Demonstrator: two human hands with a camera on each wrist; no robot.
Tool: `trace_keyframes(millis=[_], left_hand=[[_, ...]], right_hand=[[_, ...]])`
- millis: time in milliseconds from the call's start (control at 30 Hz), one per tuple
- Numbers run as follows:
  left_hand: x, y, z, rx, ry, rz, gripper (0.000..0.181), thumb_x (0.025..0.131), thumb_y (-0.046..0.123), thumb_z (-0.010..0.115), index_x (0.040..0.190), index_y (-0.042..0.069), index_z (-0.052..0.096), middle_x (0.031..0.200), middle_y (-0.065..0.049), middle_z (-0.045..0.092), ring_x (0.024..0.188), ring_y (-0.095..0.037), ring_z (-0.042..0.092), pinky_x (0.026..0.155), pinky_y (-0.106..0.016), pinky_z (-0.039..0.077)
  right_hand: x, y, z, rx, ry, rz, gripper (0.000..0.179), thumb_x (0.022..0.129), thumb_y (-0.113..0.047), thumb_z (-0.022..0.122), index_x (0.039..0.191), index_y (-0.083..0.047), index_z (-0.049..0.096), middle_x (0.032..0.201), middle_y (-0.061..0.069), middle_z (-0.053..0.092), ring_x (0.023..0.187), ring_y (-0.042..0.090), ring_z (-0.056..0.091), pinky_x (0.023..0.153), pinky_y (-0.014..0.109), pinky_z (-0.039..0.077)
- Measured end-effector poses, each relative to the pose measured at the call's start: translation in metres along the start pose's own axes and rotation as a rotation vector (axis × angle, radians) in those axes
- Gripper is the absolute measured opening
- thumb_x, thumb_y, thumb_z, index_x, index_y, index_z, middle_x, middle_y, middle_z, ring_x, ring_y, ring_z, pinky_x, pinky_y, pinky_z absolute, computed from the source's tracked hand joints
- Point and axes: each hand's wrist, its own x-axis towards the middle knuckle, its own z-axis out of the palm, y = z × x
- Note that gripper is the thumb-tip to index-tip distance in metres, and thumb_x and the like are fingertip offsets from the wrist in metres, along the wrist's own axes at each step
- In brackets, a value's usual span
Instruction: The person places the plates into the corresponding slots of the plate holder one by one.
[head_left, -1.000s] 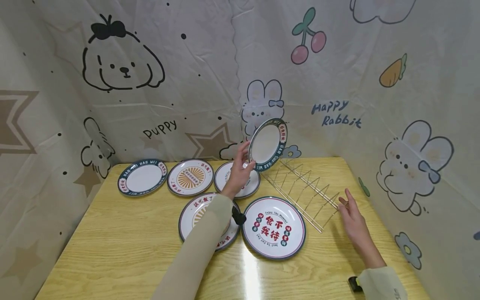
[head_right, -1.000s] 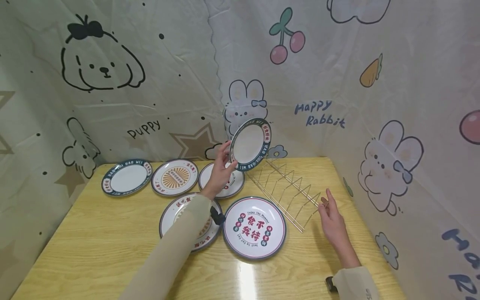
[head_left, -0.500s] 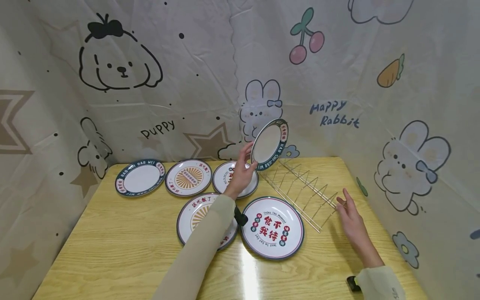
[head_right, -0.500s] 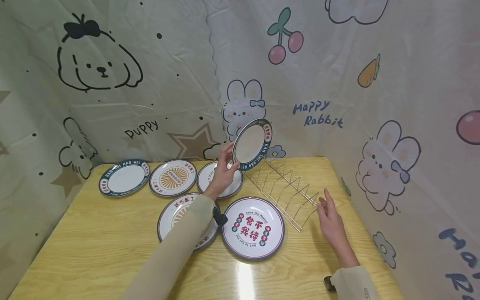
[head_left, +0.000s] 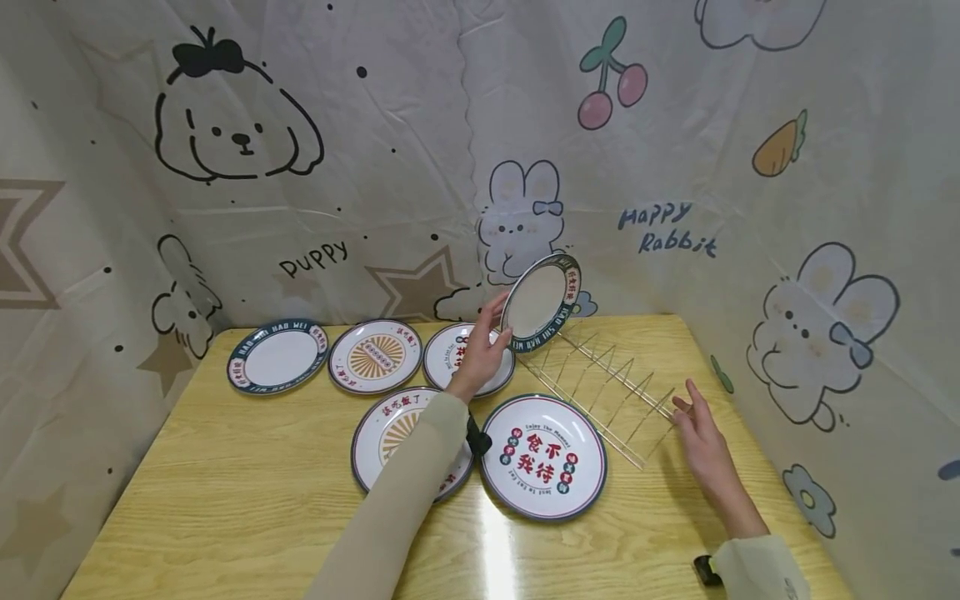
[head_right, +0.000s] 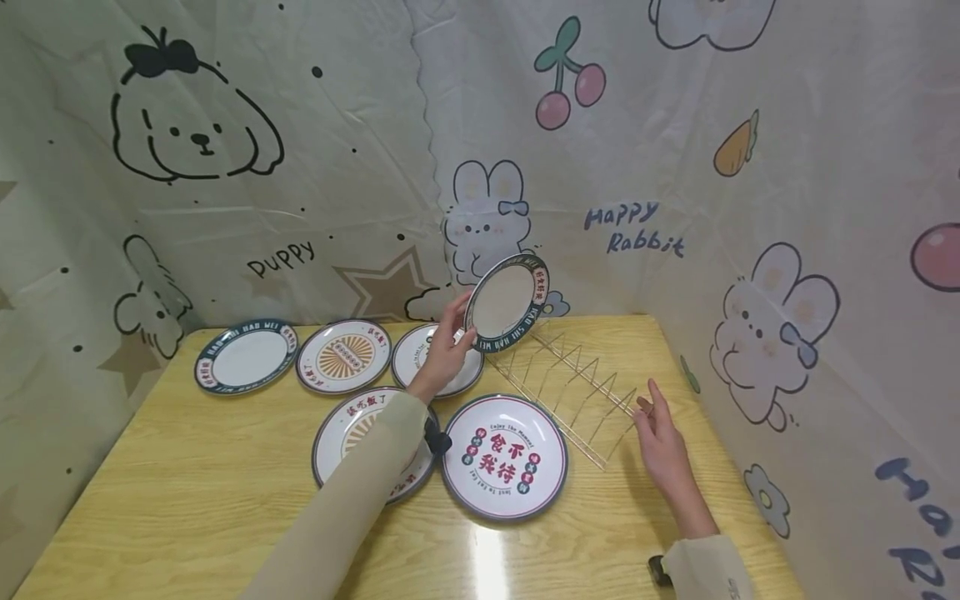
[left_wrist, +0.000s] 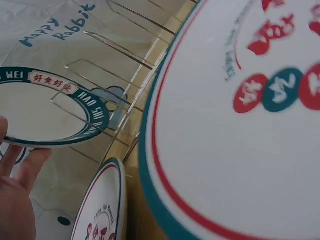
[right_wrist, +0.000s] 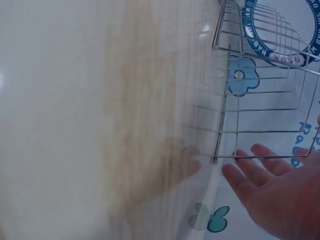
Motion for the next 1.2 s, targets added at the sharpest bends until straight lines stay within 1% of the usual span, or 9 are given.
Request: trace_keyframes(millis=[100, 200, 367, 500, 633, 867, 1000, 1100, 1200], left_hand=[[-0.001, -0.003, 0.000, 0.007, 0.003, -0.001, 0.066, 0.103, -0.004, 0.054, 0.159, 0.027, 0.036, 0.156, -0.012, 0.049, 0.142, -0.030, 0.051, 0.114, -0.043, 0.050], [-0.002, -0.006, 0.001, 0.008, -0.007, 0.003, 0.067, 0.103, -0.003, 0.055, 0.159, 0.029, 0.036, 0.156, -0.012, 0.049, 0.142, -0.031, 0.050, 0.113, -0.044, 0.051], [-0.006, -0.010, 0.003, 0.003, -0.050, -0.037, 0.069, 0.102, -0.006, 0.054, 0.158, 0.030, 0.033, 0.156, -0.013, 0.046, 0.140, -0.034, 0.052, 0.109, -0.042, 0.055], [-0.007, -0.010, 0.006, -0.045, -0.069, -0.068, 0.070, 0.102, -0.007, 0.052, 0.158, 0.031, 0.033, 0.157, -0.015, 0.042, 0.139, -0.037, 0.053, 0.108, -0.044, 0.055], [-0.006, -0.012, 0.008, -0.053, -0.068, -0.101, 0.070, 0.103, -0.005, 0.053, 0.159, 0.032, 0.033, 0.157, -0.015, 0.041, 0.141, -0.039, 0.051, 0.111, -0.045, 0.053], [-0.006, -0.017, 0.010, -0.024, -0.068, -0.116, 0.071, 0.103, -0.003, 0.054, 0.160, 0.033, 0.032, 0.161, -0.011, 0.039, 0.146, -0.036, 0.046, 0.117, -0.048, 0.046], [-0.006, -0.018, 0.010, -0.019, -0.075, -0.137, 0.071, 0.103, -0.001, 0.055, 0.158, 0.039, 0.033, 0.162, -0.007, 0.040, 0.145, -0.032, 0.047, 0.119, -0.049, 0.044], [-0.007, -0.019, 0.010, -0.004, -0.067, -0.160, 0.072, 0.103, 0.001, 0.057, 0.156, 0.044, 0.034, 0.161, -0.005, 0.041, 0.143, -0.030, 0.049, 0.118, -0.049, 0.045], [-0.007, -0.020, 0.009, -0.003, -0.060, -0.163, 0.071, 0.102, 0.001, 0.059, 0.155, 0.043, 0.036, 0.159, -0.006, 0.043, 0.142, -0.031, 0.051, 0.115, -0.047, 0.048]], right_hand=[[0.000, 0.003, 0.000, 0.014, -0.001, -0.007, 0.068, 0.113, -0.038, 0.032, 0.167, -0.023, -0.008, 0.164, 0.032, 0.027, 0.145, 0.057, 0.033, 0.116, 0.078, 0.026], [-0.001, 0.004, 0.000, 0.012, 0.001, -0.015, 0.069, 0.113, -0.038, 0.033, 0.167, -0.023, -0.009, 0.165, 0.032, 0.026, 0.146, 0.057, 0.030, 0.116, 0.078, 0.025], [-0.002, 0.001, -0.002, -0.002, 0.000, -0.004, 0.069, 0.114, -0.038, 0.032, 0.167, -0.022, -0.008, 0.164, 0.032, 0.027, 0.147, 0.058, 0.028, 0.117, 0.078, 0.025], [-0.002, 0.000, -0.003, 0.004, -0.004, 0.001, 0.068, 0.114, -0.035, 0.033, 0.167, -0.022, -0.009, 0.164, 0.033, 0.027, 0.147, 0.058, 0.027, 0.117, 0.077, 0.025], [0.000, 0.002, -0.003, 0.017, -0.009, -0.003, 0.068, 0.114, -0.033, 0.034, 0.167, -0.022, -0.009, 0.164, 0.033, 0.027, 0.147, 0.058, 0.028, 0.117, 0.077, 0.025], [0.000, 0.005, -0.001, 0.013, 0.003, -0.033, 0.067, 0.114, -0.031, 0.032, 0.167, -0.021, -0.007, 0.162, 0.034, 0.029, 0.145, 0.058, 0.032, 0.115, 0.078, 0.026], [-0.001, 0.005, -0.001, 0.017, 0.003, -0.037, 0.067, 0.114, -0.031, 0.032, 0.167, -0.019, -0.007, 0.162, 0.035, 0.029, 0.145, 0.058, 0.031, 0.115, 0.078, 0.026], [-0.001, 0.004, -0.001, 0.018, 0.003, -0.031, 0.067, 0.114, -0.031, 0.033, 0.167, -0.019, -0.007, 0.162, 0.034, 0.029, 0.146, 0.058, 0.029, 0.116, 0.078, 0.026], [-0.001, 0.005, 0.000, 0.025, -0.001, -0.019, 0.068, 0.114, -0.031, 0.033, 0.167, -0.021, -0.008, 0.163, 0.034, 0.029, 0.148, 0.057, 0.028, 0.118, 0.076, 0.025]])
